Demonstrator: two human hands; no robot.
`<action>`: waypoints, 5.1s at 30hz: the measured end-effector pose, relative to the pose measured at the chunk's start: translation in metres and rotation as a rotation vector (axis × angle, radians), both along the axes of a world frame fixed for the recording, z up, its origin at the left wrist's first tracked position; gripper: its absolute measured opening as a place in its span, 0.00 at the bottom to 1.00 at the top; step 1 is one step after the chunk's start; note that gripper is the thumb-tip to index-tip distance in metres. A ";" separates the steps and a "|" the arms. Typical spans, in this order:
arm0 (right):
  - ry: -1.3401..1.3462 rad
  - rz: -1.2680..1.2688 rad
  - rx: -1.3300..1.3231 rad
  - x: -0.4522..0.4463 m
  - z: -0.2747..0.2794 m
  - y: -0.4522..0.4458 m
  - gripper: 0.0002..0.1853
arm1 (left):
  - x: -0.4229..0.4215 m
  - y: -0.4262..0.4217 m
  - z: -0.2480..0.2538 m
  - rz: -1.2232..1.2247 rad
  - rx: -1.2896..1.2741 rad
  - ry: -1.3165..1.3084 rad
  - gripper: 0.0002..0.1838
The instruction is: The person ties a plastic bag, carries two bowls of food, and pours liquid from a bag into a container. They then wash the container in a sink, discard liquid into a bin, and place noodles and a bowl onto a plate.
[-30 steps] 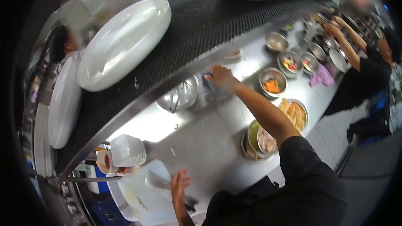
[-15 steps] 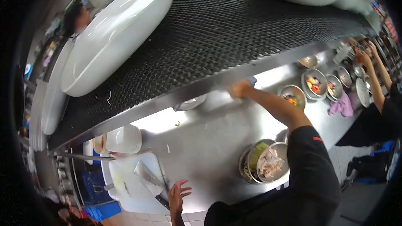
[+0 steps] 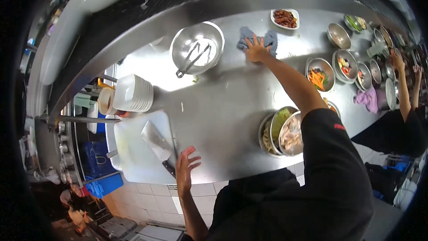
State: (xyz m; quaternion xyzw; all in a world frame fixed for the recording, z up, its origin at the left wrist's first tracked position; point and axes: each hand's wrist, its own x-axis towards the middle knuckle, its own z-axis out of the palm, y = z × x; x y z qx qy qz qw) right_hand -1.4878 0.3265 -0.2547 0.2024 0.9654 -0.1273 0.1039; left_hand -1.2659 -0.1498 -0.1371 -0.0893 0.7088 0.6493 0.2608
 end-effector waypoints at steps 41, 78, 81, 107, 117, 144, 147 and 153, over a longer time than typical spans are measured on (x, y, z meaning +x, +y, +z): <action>1.060 -1.607 -0.134 0.448 0.028 0.511 0.15 | -0.305 0.585 -0.134 -0.398 0.018 0.110 0.16; 0.539 0.435 -0.148 0.139 0.081 -0.133 0.15 | -0.161 0.202 0.007 -0.481 -0.153 0.674 0.22; 0.259 0.500 -0.202 0.145 0.107 -0.131 0.13 | -0.174 0.202 -0.003 -0.395 -0.209 1.173 0.29; 0.254 0.223 -0.249 0.132 0.107 -0.122 0.16 | -0.170 0.150 0.006 0.033 -0.139 0.697 0.30; 0.422 -0.259 -1.234 0.168 0.160 -0.116 0.21 | -0.146 0.167 0.005 -0.120 0.247 0.299 0.37; 0.765 -1.694 -1.193 0.910 0.031 -0.240 0.09 | -0.012 0.056 0.012 -0.353 -0.143 0.324 0.15; 0.788 -1.853 -1.182 1.019 -0.012 -0.245 0.08 | 0.094 0.055 0.044 -0.345 -0.138 0.377 0.14; 0.906 -1.776 -0.954 1.196 -0.009 -0.163 0.15 | 0.312 0.118 0.073 -0.749 -0.133 0.257 0.17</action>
